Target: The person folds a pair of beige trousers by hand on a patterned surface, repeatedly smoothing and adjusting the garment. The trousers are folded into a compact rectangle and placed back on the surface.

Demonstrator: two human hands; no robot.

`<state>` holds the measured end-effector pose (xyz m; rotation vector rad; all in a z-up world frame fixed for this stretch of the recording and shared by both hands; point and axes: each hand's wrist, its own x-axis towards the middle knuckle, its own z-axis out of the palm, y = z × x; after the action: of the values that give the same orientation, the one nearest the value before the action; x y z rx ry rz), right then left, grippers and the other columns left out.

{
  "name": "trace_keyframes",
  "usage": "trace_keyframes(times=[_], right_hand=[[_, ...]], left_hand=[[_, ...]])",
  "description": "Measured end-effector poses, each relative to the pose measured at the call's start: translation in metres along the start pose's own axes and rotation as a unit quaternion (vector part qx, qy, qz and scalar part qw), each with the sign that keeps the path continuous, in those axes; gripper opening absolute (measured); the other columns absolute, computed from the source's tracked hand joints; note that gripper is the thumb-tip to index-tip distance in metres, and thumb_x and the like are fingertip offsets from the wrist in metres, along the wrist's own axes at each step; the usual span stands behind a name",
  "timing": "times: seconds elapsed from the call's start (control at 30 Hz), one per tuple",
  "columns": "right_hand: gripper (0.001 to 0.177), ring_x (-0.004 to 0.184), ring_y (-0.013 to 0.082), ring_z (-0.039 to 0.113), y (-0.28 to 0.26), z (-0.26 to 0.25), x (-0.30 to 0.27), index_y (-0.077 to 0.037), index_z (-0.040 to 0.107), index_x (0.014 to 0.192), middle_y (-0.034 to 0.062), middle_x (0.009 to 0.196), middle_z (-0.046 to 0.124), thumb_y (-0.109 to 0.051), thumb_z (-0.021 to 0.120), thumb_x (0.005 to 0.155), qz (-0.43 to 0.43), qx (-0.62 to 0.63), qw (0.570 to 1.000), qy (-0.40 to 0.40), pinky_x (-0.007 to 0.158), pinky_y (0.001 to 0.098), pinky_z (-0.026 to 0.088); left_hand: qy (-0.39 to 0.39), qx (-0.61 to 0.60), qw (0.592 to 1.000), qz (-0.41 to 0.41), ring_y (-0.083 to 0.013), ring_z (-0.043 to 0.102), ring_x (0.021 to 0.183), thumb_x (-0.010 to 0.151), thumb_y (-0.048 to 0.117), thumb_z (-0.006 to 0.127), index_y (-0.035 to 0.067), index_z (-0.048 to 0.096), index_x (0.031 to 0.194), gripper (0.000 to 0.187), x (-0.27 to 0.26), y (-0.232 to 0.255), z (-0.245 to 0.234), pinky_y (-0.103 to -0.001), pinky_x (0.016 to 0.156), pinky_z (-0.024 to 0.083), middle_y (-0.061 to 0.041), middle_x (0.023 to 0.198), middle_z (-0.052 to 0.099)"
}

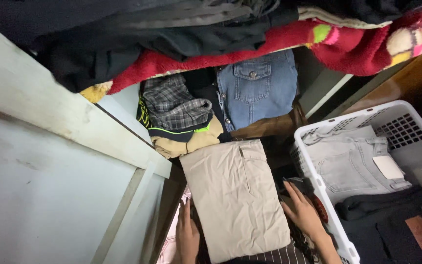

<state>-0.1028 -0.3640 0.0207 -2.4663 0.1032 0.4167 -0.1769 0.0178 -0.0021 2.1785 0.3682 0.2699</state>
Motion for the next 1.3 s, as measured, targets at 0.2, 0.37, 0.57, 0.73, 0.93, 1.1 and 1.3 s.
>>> trace_keyframes(times=[0.2,0.37,0.57,0.73,0.93,1.1,1.3], right_hand=[[0.101,0.157,0.0250,0.031,0.017,0.015,0.015,-0.025,0.023,0.162,0.0037,0.175,0.016,-0.019,0.083,0.081,-0.176,0.078,0.981,-0.033,0.097,0.0402,0.056],[0.062,0.158,0.0354,0.022,-0.008,0.009,0.020,-0.019,0.054,0.149,0.0199,0.171,0.020,-0.025,0.074,0.091,-0.316,0.136,0.939,0.010,0.121,0.0479,0.030],[0.041,0.154,0.0314,0.034,-0.024,-0.010,0.014,-0.005,0.075,0.126,0.0233,0.166,0.035,-0.019,0.070,0.087,-0.278,0.235,0.930,0.052,0.124,0.0456,0.026],[0.039,0.138,0.0290,0.042,-0.017,-0.005,0.007,-0.005,0.076,0.121,0.0207,0.149,0.044,-0.017,0.071,0.084,-0.232,0.251,0.936,0.080,0.111,0.0433,0.033],[0.035,0.111,0.0248,0.055,-0.009,0.007,-0.004,-0.004,0.077,0.112,0.0163,0.122,0.061,-0.013,0.073,0.079,-0.153,0.276,0.940,0.129,0.090,0.0392,0.044],[0.032,0.091,0.0216,0.065,0.002,0.018,-0.011,-0.003,0.079,0.106,0.0128,0.101,0.073,-0.010,0.074,0.075,-0.088,0.291,0.938,0.165,0.074,0.0361,0.052],[0.033,0.096,0.0083,0.051,-0.024,0.017,0.012,-0.004,0.075,0.119,-0.0036,0.094,0.069,-0.010,0.066,0.088,-0.034,0.279,0.936,0.212,0.078,0.0292,0.047]], left_hand=[[-0.050,0.161,0.940,0.296,-0.0407,0.042,0.144,0.079,-0.001,0.067,0.008,0.038,0.152,0.080,0.003,-0.037,-0.001,-0.057,0.125,0.027,-0.023,0.158,0.040],[-0.050,0.160,0.948,0.272,-0.0492,0.038,0.141,0.084,-0.001,0.059,0.036,0.066,0.138,0.065,0.005,-0.039,0.010,-0.064,0.111,0.033,-0.016,0.161,0.035],[0.033,0.038,0.954,0.297,-0.0272,0.050,0.144,0.096,0.013,0.061,0.027,0.077,0.122,0.033,0.015,-0.005,-0.001,-0.044,0.112,0.034,-0.005,0.150,0.057],[-0.006,-0.044,0.924,0.380,-0.0355,0.061,0.132,0.108,0.026,0.043,0.009,0.069,0.122,0.034,0.010,0.060,-0.053,-0.046,0.110,0.043,-0.015,0.139,0.065],[-0.196,-0.283,0.939,0.002,-0.0363,0.049,0.128,0.090,0.063,0.059,0.005,0.065,0.132,0.073,-0.013,0.026,-0.040,-0.052,0.107,0.039,-0.020,0.132,0.062],[0.143,0.014,0.974,0.174,-0.0172,0.067,0.063,0.098,0.041,0.054,0.016,0.074,0.110,0.035,-0.028,0.028,0.006,-0.026,0.057,0.051,-0.003,0.081,0.075],[0.043,0.147,0.987,-0.039,-0.0392,0.068,0.068,0.096,0.039,0.052,0.030,0.067,0.110,0.023,0.011,0.072,0.001,-0.051,0.054,0.045,-0.011,0.085,0.071]])
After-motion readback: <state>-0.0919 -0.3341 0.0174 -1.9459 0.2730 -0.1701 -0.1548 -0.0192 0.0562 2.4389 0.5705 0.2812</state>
